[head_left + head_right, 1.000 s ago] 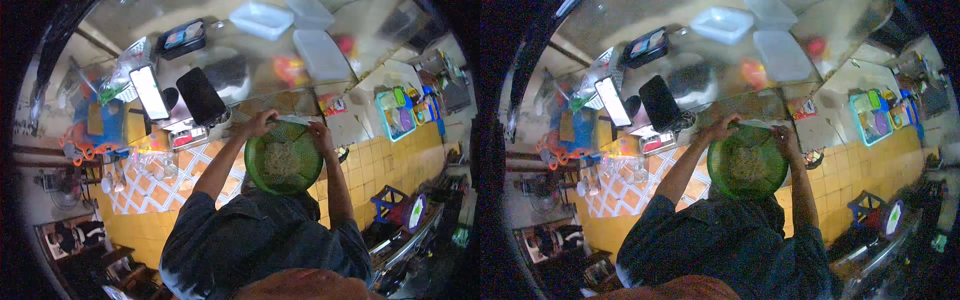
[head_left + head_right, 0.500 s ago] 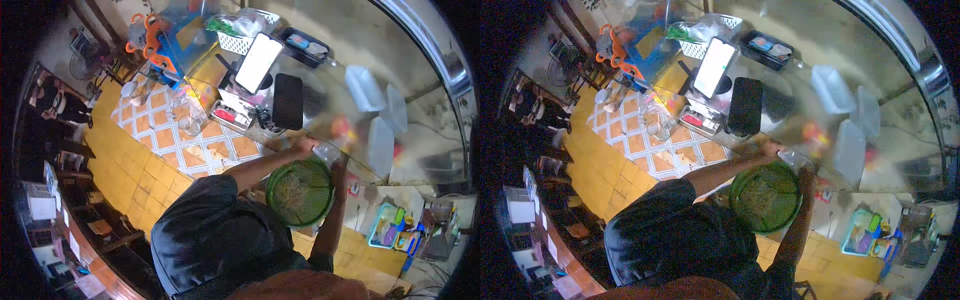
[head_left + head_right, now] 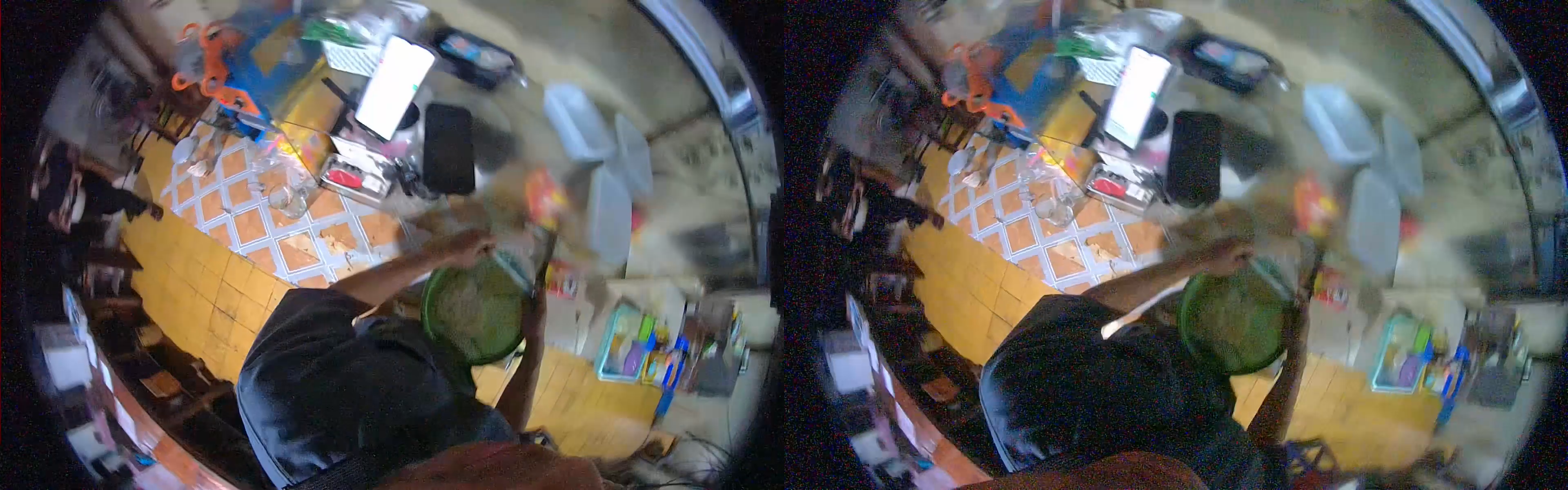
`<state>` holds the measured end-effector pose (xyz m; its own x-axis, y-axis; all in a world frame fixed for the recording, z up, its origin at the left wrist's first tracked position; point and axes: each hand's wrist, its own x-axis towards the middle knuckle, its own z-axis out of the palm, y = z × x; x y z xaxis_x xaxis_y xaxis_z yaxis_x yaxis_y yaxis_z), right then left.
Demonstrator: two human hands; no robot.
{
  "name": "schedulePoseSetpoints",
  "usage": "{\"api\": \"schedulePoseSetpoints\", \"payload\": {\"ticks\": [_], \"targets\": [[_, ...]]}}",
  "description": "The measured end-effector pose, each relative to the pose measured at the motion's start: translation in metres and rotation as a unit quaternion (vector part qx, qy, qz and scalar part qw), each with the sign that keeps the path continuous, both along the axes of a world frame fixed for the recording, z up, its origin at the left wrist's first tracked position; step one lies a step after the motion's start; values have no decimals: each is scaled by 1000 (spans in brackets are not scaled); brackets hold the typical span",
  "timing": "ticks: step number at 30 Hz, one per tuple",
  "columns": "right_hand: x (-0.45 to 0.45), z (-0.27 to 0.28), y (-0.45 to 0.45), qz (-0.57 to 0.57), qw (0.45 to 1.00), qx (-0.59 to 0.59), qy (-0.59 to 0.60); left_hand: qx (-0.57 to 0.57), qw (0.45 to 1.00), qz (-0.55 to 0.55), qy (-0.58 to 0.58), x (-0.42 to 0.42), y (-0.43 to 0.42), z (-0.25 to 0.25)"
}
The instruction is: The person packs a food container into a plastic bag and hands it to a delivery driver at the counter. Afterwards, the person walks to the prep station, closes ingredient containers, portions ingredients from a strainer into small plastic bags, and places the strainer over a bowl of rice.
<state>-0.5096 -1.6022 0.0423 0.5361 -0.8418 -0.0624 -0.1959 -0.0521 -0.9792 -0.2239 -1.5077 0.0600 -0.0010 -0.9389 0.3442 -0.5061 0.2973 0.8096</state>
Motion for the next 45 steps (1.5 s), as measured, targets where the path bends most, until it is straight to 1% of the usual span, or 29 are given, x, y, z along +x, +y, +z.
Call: {"api": "schedulePoseSetpoints", "payload": {"ticks": [1,2,3,4,5,7,8,10,12,13,14,15,16,17,19,20,22,23,25,26,28,31,34,36,38,39,40,42,45], "targets": [[-21,-32,-9,-32,960,225,-164,-41,999,6,26,-5,2,9],[15,60,32,16,988,-107,108,-79,995,9,56,-6,-1,15],[16,51,23,-5,991,-108,81,-40,998,7,42,0,-11,-1],[-11,10,-5,78,901,-289,313,-2,1000,7,24,2,-17,-18],[19,70,18,21,982,-152,114,11,1000,3,27,3,-18,-19],[5,35,-21,16,1000,-23,-4,14,1000,-4,25,7,-19,-4],[5,43,-35,10,1000,-29,-5,42,997,20,58,5,-15,3],[13,69,-60,197,935,-242,171,65,993,46,88,5,-13,4],[15,80,-76,234,936,-204,164,46,993,62,93,-4,-6,-3],[18,93,-76,284,930,-114,202,171,977,62,112,-9,4,1],[21,106,-75,331,913,-23,238,172,976,59,119,-20,8,-8],[20,108,-76,387,897,48,208,298,943,62,136,-32,13,-20],[22,107,-75,390,894,53,215,418,893,65,152,-41,19,-33],[24,105,-73,415,873,26,253,421,890,67,162,-51,39,-33],[24,93,-62,468,824,-18,320,260,825,40,500,-71,92,-26],[24,91,-55,476,818,-7,322,267,817,49,509,-77,100,-28],[24,92,-48,398,827,173,356,262,908,78,317,-90,109,-30],[26,95,-46,407,820,177,361,264,904,86,325,-96,112,-25],[32,106,-41,450,790,116,400,262,946,111,153,-104,119,-11],[38,108,-40,469,776,83,414,261,946,118,154,-112,124,-24],[38,106,-40,495,775,72,387,224,934,74,268,-128,126,-64],[36,106,-42,506,786,114,337,150,947,165,231,-139,123,-62],[35,93,-48,507,801,127,292,206,939,144,236,-109,133,-1],[43,103,-50,505,809,121,274,197,938,149,243,-121,135,-8],[50,128,-47,496,792,106,341,196,934,150,258,-130,138,-6],[46,124,-46,471,810,197,289,179,940,170,236,-128,140,6],[44,120,-48,467,811,200,290,165,945,185,212,-127,143,12],[49,126,-43,548,770,45,324,167,940,169,246,-139,149,3],[65,164,-38,505,789,99,335,194,922,154,298,-138,141,16]]}}
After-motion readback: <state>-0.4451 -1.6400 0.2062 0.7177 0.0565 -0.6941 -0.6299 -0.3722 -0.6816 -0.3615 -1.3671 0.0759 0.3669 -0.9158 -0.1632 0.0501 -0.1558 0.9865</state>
